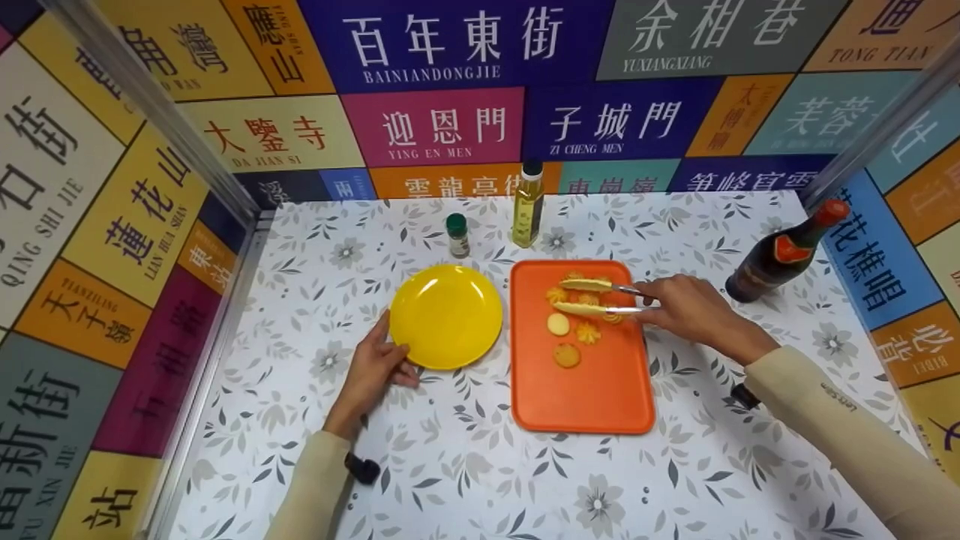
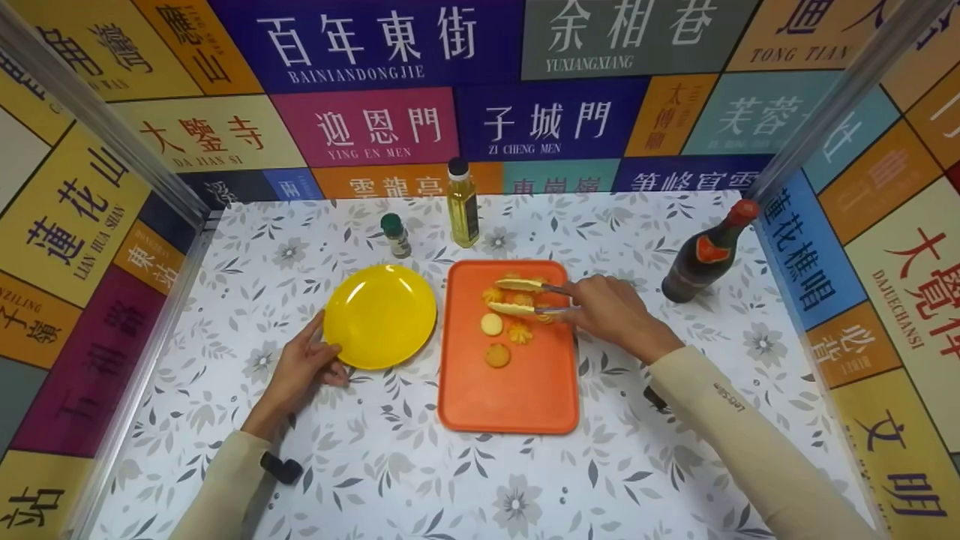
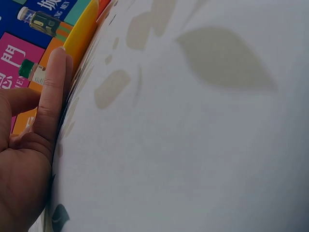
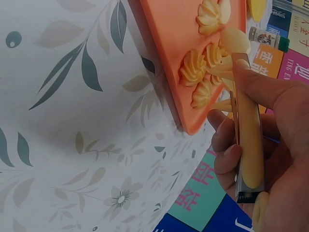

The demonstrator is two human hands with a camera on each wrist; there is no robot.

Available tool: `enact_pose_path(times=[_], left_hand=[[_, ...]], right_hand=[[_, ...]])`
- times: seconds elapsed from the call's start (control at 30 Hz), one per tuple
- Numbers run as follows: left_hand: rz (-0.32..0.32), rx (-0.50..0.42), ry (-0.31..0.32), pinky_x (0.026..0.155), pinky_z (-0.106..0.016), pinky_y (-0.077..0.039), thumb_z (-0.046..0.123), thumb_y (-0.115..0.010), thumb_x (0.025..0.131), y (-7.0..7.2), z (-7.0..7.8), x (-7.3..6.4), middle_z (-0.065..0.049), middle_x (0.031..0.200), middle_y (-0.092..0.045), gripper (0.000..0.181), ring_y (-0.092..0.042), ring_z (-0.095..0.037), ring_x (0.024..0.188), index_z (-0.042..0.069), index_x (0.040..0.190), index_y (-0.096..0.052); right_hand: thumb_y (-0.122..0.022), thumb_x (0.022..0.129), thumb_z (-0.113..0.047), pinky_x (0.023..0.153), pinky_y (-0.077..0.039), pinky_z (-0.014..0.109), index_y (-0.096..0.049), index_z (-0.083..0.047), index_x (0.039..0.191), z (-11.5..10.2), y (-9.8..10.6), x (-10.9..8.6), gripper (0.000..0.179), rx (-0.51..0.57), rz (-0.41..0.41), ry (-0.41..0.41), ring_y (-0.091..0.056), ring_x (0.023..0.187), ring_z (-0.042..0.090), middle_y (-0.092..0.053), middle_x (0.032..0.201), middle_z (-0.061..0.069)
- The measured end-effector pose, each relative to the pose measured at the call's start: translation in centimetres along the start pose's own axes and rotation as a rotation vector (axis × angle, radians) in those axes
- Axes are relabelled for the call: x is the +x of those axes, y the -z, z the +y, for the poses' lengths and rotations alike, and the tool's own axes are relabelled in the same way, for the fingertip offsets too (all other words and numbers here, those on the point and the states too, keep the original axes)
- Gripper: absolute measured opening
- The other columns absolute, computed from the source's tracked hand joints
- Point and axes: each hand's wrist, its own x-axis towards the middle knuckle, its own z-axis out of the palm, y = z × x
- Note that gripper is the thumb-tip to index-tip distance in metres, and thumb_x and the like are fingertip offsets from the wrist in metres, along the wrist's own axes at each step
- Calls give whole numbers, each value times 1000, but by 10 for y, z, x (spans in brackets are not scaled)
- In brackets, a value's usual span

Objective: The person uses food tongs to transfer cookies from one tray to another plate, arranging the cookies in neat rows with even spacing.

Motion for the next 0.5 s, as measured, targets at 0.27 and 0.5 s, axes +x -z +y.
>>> enact_pose_path(times=[0.27, 0.5], left_hand=[[-14, 18, -44, 66, -47, -70, 6, -63, 112, 0, -1, 0, -34, 89, -73, 82, -77, -36, 67, 19, 179, -17], [-14, 34, -53, 67, -46, -70, 6, -63, 112, 0, -1, 0, -33, 88, -72, 82, -77, -36, 67, 21, 179, -18]], right_hand=[[-88, 96, -32, 59, -46, 36, -79, -6, 134, -1, 0, 1, 47, 1, 9, 26, -59, 70, 20, -80, 98, 6], [-87, 97, -30, 61, -46, 36, -77, -4, 138, -2, 2, 4, 50, -2, -8, 38, -59, 73, 20, -81, 99, 5]])
